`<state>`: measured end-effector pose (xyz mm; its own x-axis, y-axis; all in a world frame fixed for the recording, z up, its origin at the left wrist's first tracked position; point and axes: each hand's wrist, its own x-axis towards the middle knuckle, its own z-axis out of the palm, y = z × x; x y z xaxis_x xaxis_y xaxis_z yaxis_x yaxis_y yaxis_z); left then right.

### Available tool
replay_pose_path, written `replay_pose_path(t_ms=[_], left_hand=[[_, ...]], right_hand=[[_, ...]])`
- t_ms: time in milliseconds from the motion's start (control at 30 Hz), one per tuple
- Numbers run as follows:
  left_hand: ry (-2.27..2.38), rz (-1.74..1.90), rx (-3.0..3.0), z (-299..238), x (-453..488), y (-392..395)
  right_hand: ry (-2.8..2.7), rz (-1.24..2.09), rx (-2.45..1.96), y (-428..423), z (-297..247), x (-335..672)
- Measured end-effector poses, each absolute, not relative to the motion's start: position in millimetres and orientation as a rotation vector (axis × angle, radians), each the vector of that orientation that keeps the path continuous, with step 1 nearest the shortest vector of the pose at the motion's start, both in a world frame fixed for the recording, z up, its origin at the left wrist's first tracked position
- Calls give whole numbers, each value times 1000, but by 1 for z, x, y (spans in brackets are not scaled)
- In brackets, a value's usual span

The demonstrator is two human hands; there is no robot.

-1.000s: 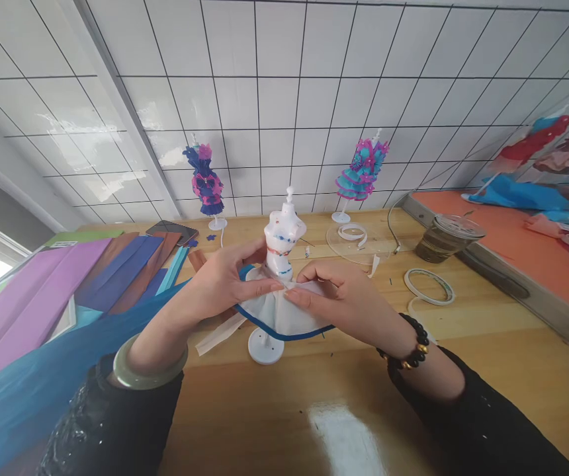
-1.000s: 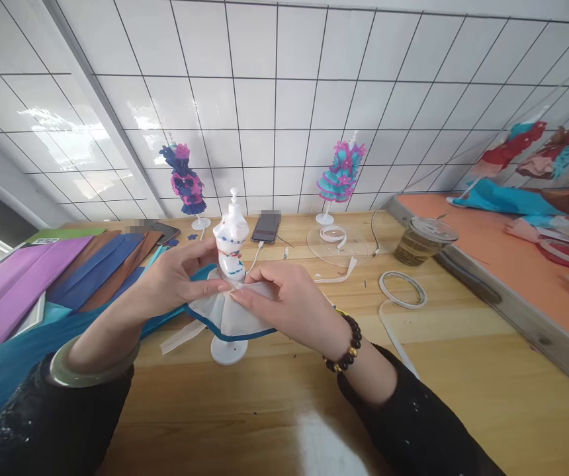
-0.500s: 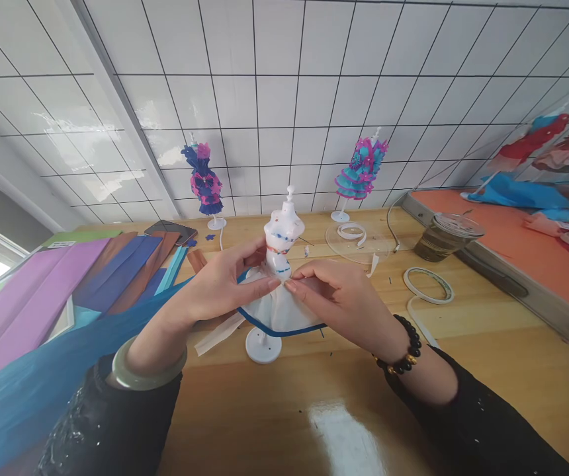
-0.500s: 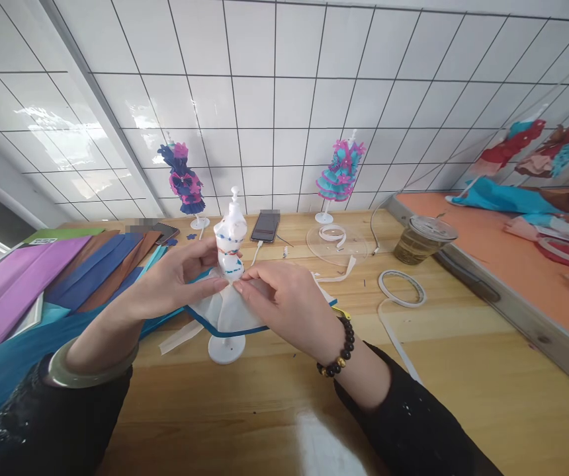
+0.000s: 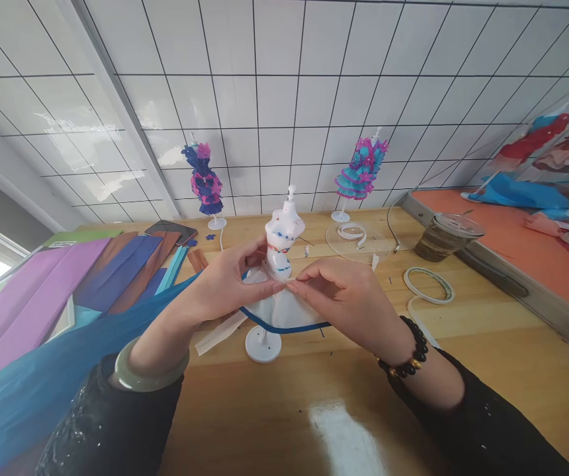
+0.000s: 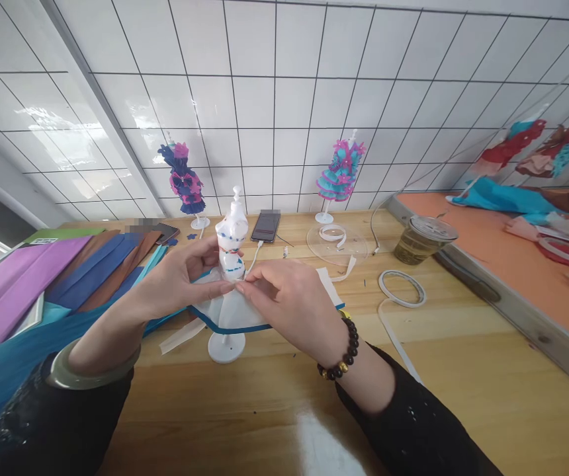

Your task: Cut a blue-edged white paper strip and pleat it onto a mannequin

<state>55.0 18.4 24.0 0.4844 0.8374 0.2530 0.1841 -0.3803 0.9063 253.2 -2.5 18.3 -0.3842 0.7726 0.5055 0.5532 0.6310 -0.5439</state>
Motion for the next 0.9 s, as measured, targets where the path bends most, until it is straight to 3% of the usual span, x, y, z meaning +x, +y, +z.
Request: replay_pose_path(t_ms=[467, 900], left_hand=[[831, 909, 1852, 23, 55, 19], [836, 857, 1897, 27, 56, 16]], right_hand=[[-2214, 719, -910, -6, 35, 263], [-2071, 632, -1032, -5, 24, 255]])
